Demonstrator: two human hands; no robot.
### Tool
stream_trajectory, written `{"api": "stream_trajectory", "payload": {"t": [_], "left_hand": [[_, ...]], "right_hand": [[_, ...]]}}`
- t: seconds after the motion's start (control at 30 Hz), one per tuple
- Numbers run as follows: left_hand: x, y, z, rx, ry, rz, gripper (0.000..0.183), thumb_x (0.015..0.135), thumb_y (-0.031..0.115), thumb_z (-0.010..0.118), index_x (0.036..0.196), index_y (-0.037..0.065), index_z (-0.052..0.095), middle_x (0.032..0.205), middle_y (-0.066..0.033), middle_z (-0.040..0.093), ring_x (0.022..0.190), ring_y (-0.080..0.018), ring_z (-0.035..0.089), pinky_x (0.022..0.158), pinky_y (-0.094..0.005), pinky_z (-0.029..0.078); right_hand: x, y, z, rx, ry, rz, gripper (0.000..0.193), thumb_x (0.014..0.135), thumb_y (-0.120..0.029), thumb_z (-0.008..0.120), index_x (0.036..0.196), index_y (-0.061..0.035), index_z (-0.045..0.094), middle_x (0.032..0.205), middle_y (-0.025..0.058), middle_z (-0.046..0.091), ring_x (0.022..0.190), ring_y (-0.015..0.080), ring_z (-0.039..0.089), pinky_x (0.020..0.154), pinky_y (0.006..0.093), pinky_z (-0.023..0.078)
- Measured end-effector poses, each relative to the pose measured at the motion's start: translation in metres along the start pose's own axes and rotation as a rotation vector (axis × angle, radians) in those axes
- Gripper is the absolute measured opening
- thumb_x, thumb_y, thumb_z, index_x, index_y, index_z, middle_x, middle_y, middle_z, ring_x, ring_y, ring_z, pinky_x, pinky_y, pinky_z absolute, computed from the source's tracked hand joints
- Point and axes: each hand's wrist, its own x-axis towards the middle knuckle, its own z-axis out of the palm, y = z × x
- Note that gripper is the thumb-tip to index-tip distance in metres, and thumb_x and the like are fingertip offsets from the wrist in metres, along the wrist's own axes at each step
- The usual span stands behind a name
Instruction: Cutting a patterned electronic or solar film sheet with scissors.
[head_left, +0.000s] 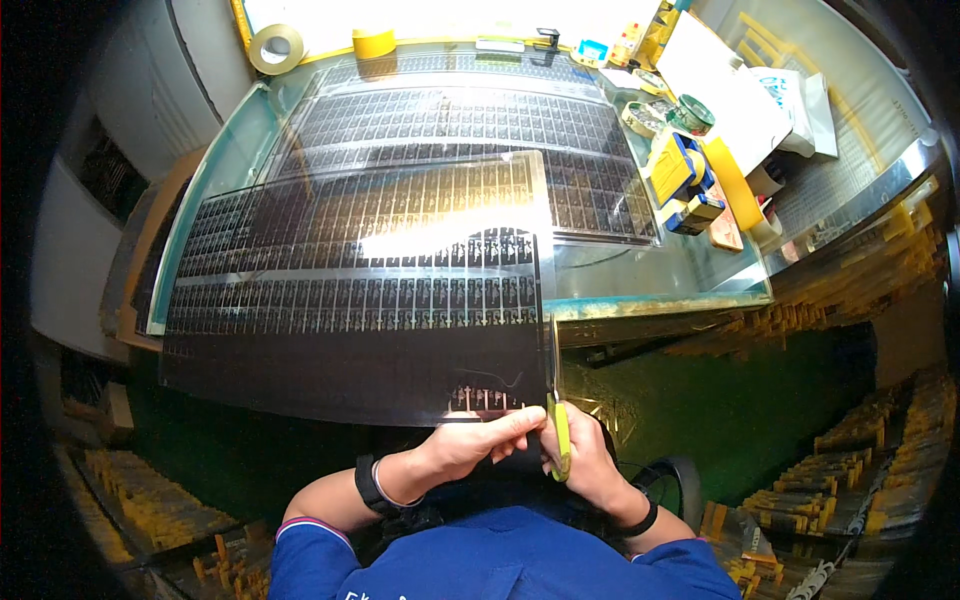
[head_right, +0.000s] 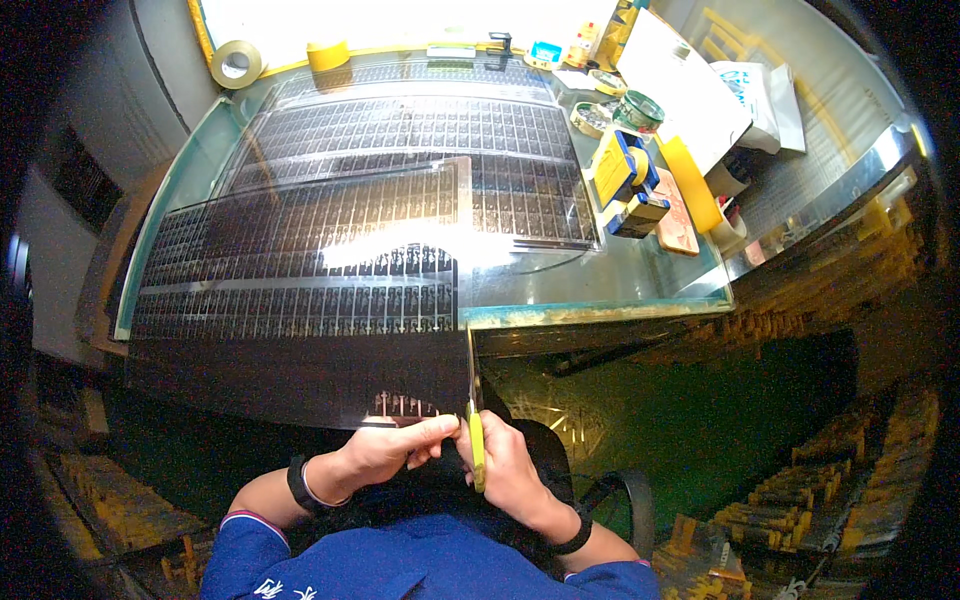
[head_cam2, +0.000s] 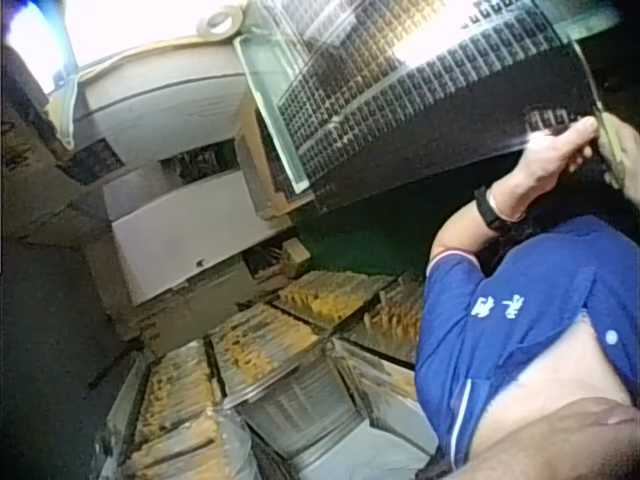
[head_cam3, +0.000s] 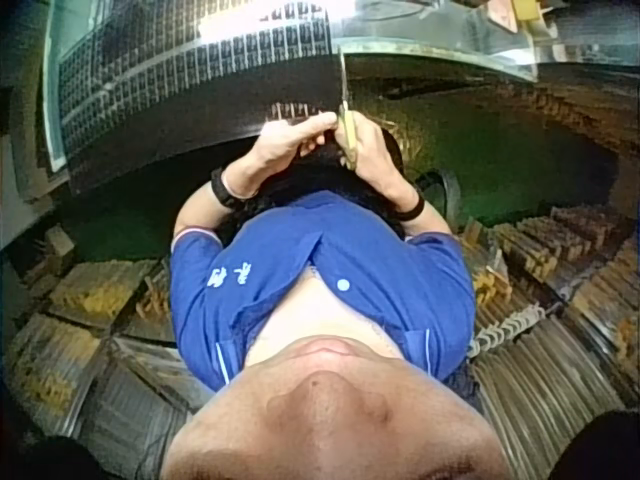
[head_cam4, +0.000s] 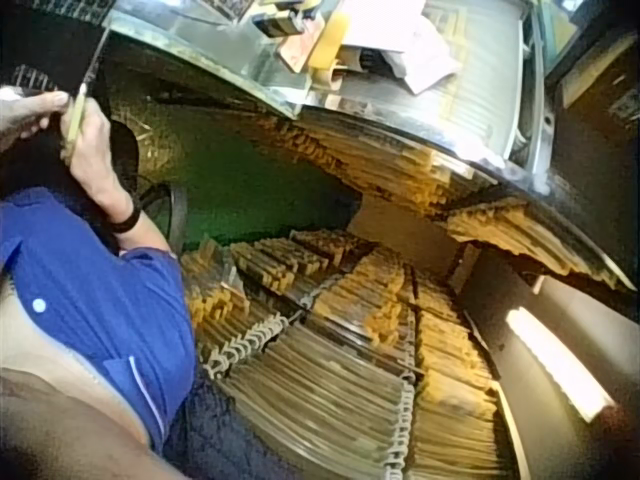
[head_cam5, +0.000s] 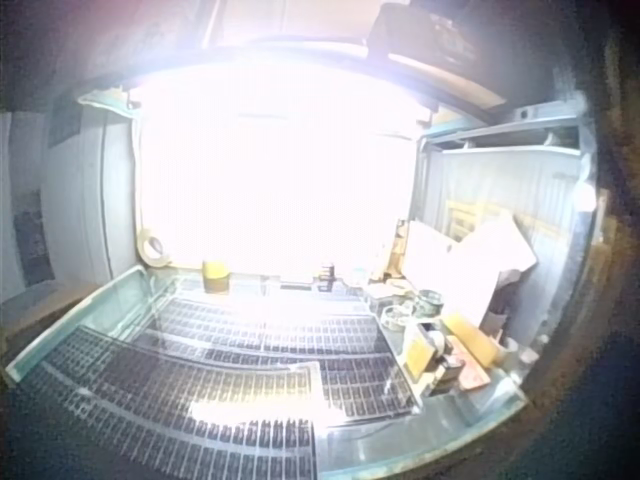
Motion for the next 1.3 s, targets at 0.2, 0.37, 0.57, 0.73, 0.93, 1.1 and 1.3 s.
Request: {"api": "stream_trajectory", "payload": {"t": [0.2, 0.37, 0.57, 0.73, 0.93, 1.1, 1.3], "left_hand": [[-0.003, -0.003, 0.004, 0.025, -0.029, 0.002, 0.024, 0.082, 0.032, 0.061, 0.075, 0.009, 0.062, 0.061, 0.0025, 0.053, 0.049, -0.0036, 0.044, 0.043, -0.0184, 0.034], [-0.002, -0.006, 0.002, 0.055, -0.060, -0.027, 0.019, 0.084, 0.026, 0.058, 0.083, 0.008, 0.063, 0.063, 0.0019, 0.054, 0.050, -0.0052, 0.045, 0.043, -0.0189, 0.034], [-0.001, -0.011, -0.001, 0.096, -0.071, -0.022, 0.021, 0.084, 0.029, 0.057, 0.081, 0.009, 0.063, 0.062, 0.0022, 0.054, 0.050, -0.0048, 0.045, 0.042, -0.0190, 0.034], [-0.002, -0.013, 0.004, 0.118, -0.104, -0.054, 0.023, 0.084, 0.032, 0.057, 0.080, 0.009, 0.062, 0.062, 0.0021, 0.054, 0.050, -0.0048, 0.045, 0.042, -0.0192, 0.034], [-0.003, -0.014, 0.005, 0.134, -0.112, -0.035, 0.027, 0.083, 0.035, 0.058, 0.078, 0.008, 0.062, 0.061, 0.0017, 0.054, 0.050, -0.0052, 0.046, 0.042, -0.0187, 0.035], [-0.004, -0.014, 0.003, 0.190, -0.128, -0.055, 0.028, 0.082, 0.036, 0.059, 0.074, 0.009, 0.061, 0.060, 0.0021, 0.053, 0.049, -0.0049, 0.046, 0.042, -0.0189, 0.035], [-0.006, -0.014, 0.007, 0.234, -0.154, -0.103, 0.029, 0.082, 0.038, 0.058, 0.078, 0.010, 0.062, 0.061, 0.0028, 0.053, 0.050, -0.0047, 0.046, 0.043, -0.0188, 0.036]], "right_hand": [[0.006, 0.006, -0.005, -0.077, 0.046, -0.155, 0.015, 0.086, -0.013, 0.048, 0.078, -0.0007, 0.046, 0.061, 0.0038, 0.049, 0.053, 0.0085, 0.046, 0.047, 0.0254, 0.040], [0.009, 0.006, -0.008, -0.104, 0.042, -0.179, 0.012, 0.085, -0.011, 0.047, 0.078, -0.0005, 0.045, 0.060, 0.0036, 0.048, 0.054, 0.0086, 0.045, 0.048, 0.0266, 0.040], [0.003, -0.008, -0.005, -0.016, 0.026, 0.016, 0.017, 0.087, -0.015, 0.046, 0.079, -0.0008, 0.046, 0.058, 0.0026, 0.046, 0.053, 0.0085, 0.044, 0.048, 0.0266, 0.039], [0.014, 0.012, -0.010, -0.037, 0.041, -0.177, 0.018, 0.088, -0.017, 0.046, 0.079, -0.0007, 0.047, 0.058, 0.0025, 0.047, 0.053, 0.0094, 0.046, 0.048, 0.0267, 0.040], [0.019, 0.012, -0.008, 0.003, 0.077, -0.283, 0.019, 0.088, -0.015, 0.045, 0.075, -0.0007, 0.046, 0.058, 0.0023, 0.045, 0.052, 0.0092, 0.045, 0.047, 0.0263, 0.040], [0.016, 0.004, -0.008, 0.036, 0.044, -0.218, 0.016, 0.087, -0.012, 0.044, 0.075, -0.0018, 0.045, 0.060, 0.0016, 0.046, 0.050, 0.0082, 0.044, 0.045, 0.0249, 0.039], [0.027, 0.012, -0.013, 0.068, 0.090, -0.246, 0.011, 0.084, -0.007, 0.044, 0.073, -0.0038, 0.044, 0.059, -0.0007, 0.042, 0.051, 0.0064, 0.041, 0.045, 0.0235, 0.037]]}}
